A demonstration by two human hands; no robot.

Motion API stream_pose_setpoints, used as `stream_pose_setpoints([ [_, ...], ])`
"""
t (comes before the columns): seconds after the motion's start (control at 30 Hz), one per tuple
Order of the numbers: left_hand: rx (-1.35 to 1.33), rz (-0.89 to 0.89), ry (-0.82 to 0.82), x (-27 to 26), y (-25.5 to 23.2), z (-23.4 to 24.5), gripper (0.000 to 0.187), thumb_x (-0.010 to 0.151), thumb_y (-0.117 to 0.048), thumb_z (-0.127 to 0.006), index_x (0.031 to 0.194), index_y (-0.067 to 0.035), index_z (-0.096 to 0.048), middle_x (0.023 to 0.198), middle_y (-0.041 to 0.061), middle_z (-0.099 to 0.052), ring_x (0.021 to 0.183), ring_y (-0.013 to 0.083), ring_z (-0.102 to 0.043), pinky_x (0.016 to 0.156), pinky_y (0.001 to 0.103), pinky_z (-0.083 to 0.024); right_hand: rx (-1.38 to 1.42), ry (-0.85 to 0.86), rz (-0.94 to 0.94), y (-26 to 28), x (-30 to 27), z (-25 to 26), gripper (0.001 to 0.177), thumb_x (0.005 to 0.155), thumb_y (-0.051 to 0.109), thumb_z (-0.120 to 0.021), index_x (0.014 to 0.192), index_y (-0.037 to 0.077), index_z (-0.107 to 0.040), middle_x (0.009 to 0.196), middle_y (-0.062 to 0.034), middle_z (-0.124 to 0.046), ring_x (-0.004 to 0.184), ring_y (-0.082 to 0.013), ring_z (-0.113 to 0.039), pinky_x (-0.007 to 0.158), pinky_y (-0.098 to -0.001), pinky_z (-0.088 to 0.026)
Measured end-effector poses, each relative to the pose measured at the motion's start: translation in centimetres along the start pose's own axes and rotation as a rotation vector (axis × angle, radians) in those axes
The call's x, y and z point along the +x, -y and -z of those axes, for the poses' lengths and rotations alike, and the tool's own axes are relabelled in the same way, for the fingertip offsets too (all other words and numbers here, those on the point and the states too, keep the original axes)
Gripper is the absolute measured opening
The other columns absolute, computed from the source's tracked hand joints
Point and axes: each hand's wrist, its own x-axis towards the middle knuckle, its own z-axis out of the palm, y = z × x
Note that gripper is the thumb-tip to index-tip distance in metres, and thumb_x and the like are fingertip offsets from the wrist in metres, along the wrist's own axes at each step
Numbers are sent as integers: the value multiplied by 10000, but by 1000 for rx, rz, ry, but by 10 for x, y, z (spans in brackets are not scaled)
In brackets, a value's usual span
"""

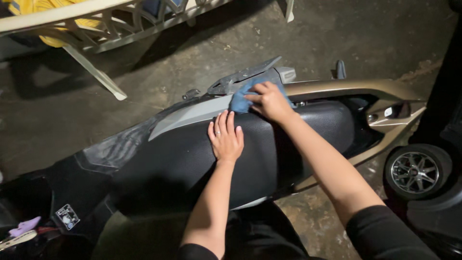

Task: The person wipes the seat and handlebar area of a scooter with a blue cloth. The person moves from the seat to the handlebars, wiping various surfaces including the grips and dashboard area.

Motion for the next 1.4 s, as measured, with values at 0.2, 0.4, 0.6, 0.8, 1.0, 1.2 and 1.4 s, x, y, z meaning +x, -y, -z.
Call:
stream_pose_setpoints([
  [0.2,-59,-25,-86,-7,5,-7,536,1011,-302,-565,1483,-76,-451,1554,161,-429,1394,326,-476,1205,520,-286,515,-348,-263,16,5,-6,241,907,78,-773,1135,39,-703,1118,-72,-712,1048,-247,-688,940,-358,-540],
  [0.4,-59,-44,-69,-10,8,-9,532,1007,-287,-585,1484,-91,-452,1569,150,-410,1368,317,-508,1198,507,-301,1427,-621,-788,48,-87,92,410,977,232,-618,1346,57,-589,1186,-33,-706,1039,-132,-698,922,-297,-561],
  [0.6,-46,-70,-55,-8,6,1,523,999,-277,-585,1471,-93,-453,1551,138,-424,1366,312,-513,1187,508,-292,28,-336,-625,52,-148,71,367,988,324,-702,1284,109,-665,1380,-165,-636,1329,-334,-590,1132,-438,-482],
  [0.8,4,-57,-21,-8,5,0,504,1001,-291,-582,1455,-104,-472,1543,131,-438,1350,300,-512,1181,497,-275,-487,-399,-698,91,-122,-35,728,914,488,-729,1530,156,-529,1672,-204,-276,1534,-506,-215,1219,-665,-148],
  [1.0,13,-44,21,-5,5,-1,511,995,-295,-573,1453,-89,-479,1562,127,-435,1390,273,-484,1187,492,-257,-387,-324,-639,137,-139,-88,646,941,357,-738,1499,105,-532,1636,-108,-427,1528,-444,-333,1264,-596,-257],
  [1.2,56,-67,7,-3,4,0,491,1004,-284,-562,1447,-84,-490,1556,125,-439,1413,266,-460,1186,488,-255,-523,-599,-838,31,-203,-14,551,904,143,-626,1446,73,-554,1532,-188,-498,1410,-473,-402,1156,-647,-251],
  [1.4,61,-59,12,-3,2,4,492,1007,-271,-561,1455,-79,-494,1558,135,-438,1404,272,-468,1189,484,-259,-582,-612,-841,22,-177,15,477,1050,138,-553,1515,43,-511,1453,-207,-546,1399,-451,-461,1179,-632,-313],
])
